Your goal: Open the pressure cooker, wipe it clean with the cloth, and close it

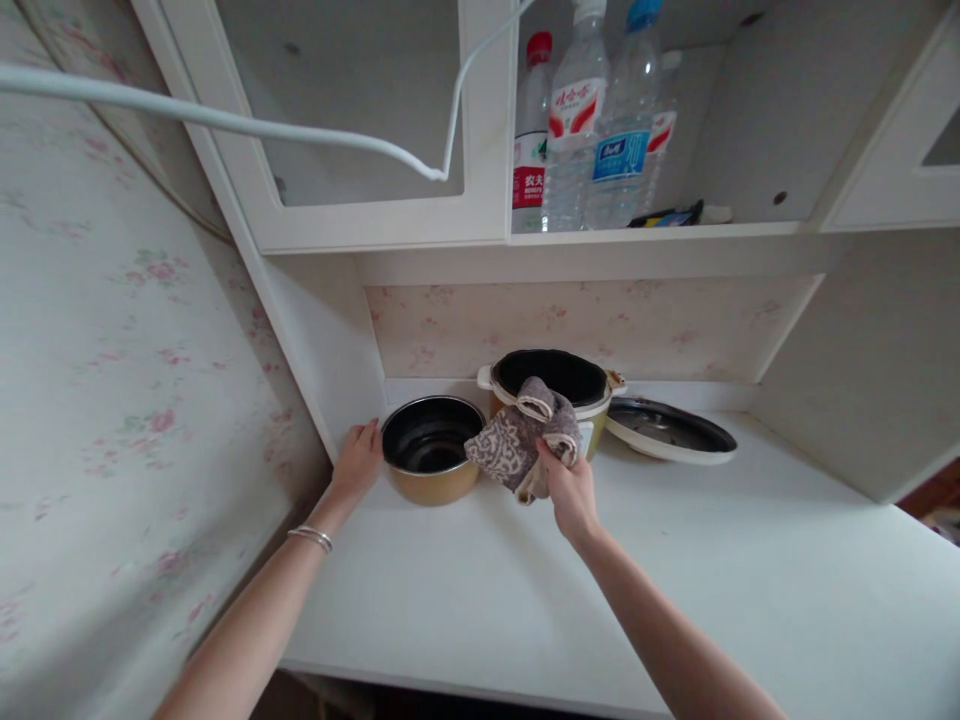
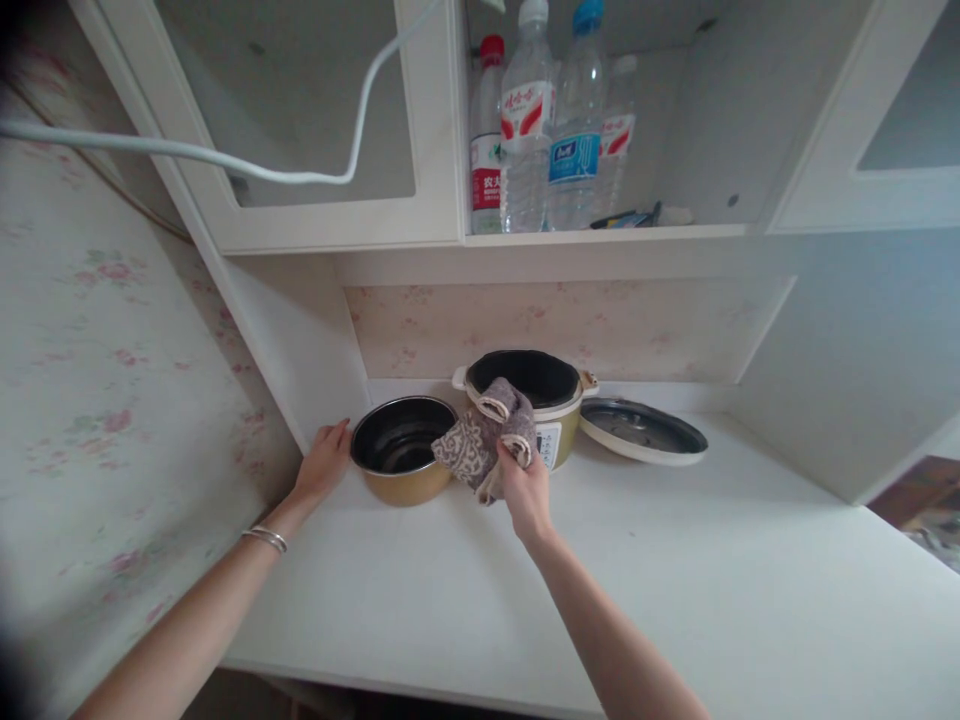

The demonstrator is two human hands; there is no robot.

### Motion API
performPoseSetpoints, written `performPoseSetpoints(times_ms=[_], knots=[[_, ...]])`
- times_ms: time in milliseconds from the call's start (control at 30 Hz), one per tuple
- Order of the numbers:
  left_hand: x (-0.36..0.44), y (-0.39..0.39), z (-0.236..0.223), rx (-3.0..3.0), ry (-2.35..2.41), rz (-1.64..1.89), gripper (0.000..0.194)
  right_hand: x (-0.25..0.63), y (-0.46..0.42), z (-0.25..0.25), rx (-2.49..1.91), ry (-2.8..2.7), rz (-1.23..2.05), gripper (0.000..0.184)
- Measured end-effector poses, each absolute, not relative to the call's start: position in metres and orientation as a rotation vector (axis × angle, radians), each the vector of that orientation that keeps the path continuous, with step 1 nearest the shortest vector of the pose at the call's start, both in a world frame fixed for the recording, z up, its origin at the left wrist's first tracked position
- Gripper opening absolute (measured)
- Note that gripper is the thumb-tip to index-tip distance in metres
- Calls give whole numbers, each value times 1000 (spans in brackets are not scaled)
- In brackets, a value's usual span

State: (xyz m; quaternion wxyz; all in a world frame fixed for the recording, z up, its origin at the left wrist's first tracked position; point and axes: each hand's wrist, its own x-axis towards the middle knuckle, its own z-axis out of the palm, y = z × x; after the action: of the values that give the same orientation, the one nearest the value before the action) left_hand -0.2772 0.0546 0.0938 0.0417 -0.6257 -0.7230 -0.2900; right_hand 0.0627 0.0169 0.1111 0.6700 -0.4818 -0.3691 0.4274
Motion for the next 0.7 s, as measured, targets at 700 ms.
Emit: performPoseSetpoints(times_ms=[700], knots=[[-268,32,80,-2318,-1796,-586,35,-5,56,24,-1192,-1278,1207,69]])
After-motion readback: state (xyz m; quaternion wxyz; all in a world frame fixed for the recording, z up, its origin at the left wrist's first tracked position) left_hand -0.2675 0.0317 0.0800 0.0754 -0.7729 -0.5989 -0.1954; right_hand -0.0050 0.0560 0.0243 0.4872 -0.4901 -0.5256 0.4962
